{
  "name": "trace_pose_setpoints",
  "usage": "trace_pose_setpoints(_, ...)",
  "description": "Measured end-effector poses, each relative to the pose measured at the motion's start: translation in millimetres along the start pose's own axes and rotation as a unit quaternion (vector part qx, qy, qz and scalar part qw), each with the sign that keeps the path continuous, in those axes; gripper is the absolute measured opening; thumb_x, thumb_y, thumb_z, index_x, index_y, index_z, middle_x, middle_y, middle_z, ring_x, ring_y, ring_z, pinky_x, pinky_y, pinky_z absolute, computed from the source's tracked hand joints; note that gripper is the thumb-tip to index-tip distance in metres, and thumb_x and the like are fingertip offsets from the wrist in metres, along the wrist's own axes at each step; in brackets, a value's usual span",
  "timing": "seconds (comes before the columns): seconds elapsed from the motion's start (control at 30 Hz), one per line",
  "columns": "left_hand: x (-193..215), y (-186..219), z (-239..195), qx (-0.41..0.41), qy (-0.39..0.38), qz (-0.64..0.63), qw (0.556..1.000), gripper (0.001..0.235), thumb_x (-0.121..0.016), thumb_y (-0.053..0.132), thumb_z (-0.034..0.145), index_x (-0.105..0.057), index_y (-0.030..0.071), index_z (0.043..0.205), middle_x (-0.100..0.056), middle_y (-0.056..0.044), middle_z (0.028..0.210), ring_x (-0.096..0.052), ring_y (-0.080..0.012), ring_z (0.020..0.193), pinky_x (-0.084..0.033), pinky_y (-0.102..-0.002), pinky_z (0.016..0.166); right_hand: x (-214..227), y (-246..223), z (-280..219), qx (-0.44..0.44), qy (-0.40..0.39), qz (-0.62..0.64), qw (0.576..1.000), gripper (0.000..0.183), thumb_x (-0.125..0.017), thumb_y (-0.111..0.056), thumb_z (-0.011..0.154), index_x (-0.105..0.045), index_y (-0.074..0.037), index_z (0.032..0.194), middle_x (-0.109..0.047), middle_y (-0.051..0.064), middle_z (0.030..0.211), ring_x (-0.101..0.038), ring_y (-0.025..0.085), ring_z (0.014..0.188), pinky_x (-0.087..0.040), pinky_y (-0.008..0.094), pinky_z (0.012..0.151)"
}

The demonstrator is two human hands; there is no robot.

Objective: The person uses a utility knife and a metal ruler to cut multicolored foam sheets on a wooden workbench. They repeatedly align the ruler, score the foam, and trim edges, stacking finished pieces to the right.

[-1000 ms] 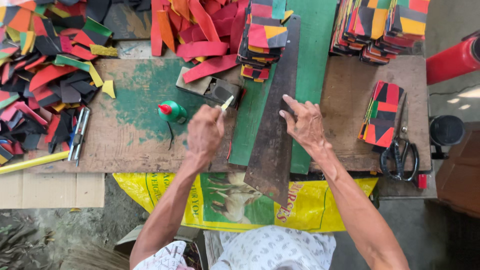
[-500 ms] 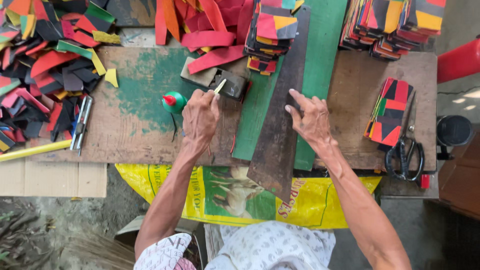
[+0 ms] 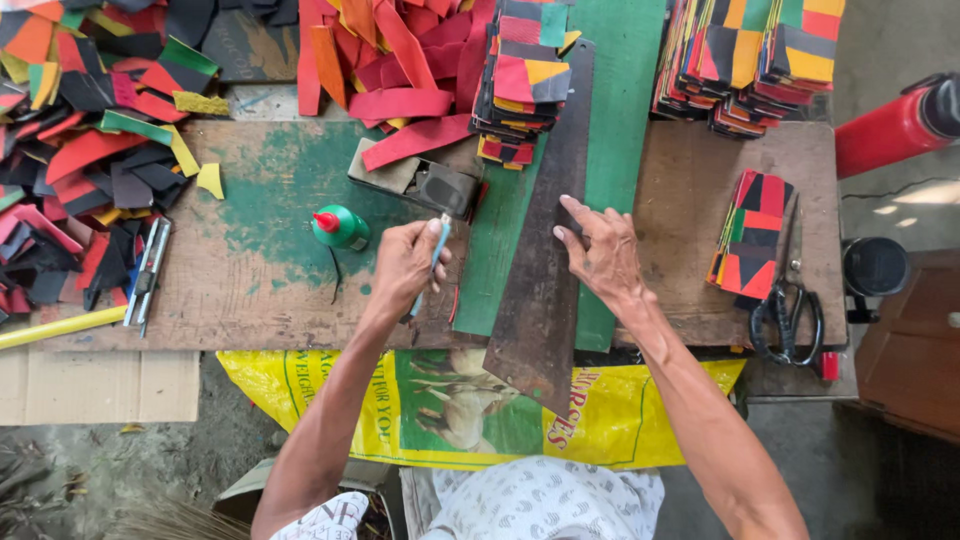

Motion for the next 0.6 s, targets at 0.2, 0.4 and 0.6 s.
trace_pose_setpoints(0.2, 8.1, -19.3, 21.0, -0.011, 0.008, -0.017, 1.000, 0.038, -0.051, 0.034, 0.105, -0.069, 0.004, 0.091, -0.062, -0.001, 0.064, -0.050, -0.0059, 0.043, -0.039, -0.024, 0.035, -0.9, 1.4, -0.2, 0.025, 0.022, -0.001, 0.999, 0.046, -0.078, -0.020, 0.089, -0.069, -0.009, 0.133, -0.070, 0.007, 0.081, -0.057, 0.026, 0.077, -0.043, 0.042, 0.080)
trace_pose_setpoints(0.4, 10.0, -24.7, 24.2, -0.019, 0.034, -0.010, 0.999, 0.039, -0.051, 0.034, 0.107, -0.067, 0.004, 0.088, -0.061, -0.001, 0.063, -0.051, -0.0058, 0.043, -0.040, -0.024, 0.035, -2.9, 1.1, -0.2, 0.007, 0.017, -0.005, 1.000, 0.047, -0.079, -0.021, 0.089, -0.070, -0.011, 0.133, -0.068, 0.007, 0.074, -0.057, 0.026, 0.076, -0.043, 0.042, 0.080)
trace_pose_setpoints(0.6, 10.8, -18.0, 25.8, -0.019, 0.013, -0.092, 0.995, 0.038, -0.053, 0.034, 0.109, -0.065, 0.003, 0.090, -0.058, 0.000, 0.064, -0.047, -0.0042, 0.045, -0.035, -0.023, 0.037, -3.3, 3.2, -1.0, 0.007, 0.021, -0.006, 1.000, 0.046, -0.079, -0.024, 0.089, -0.070, -0.011, 0.133, -0.065, 0.006, 0.069, -0.056, 0.027, 0.075, -0.043, 0.042, 0.080)
Point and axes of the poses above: each hand's wrist, its own z-axis towards the middle knuckle, its own x-axis out of the back of the hand, y = z × x, the point moved 3 cm from there along z, towards the middle knuckle
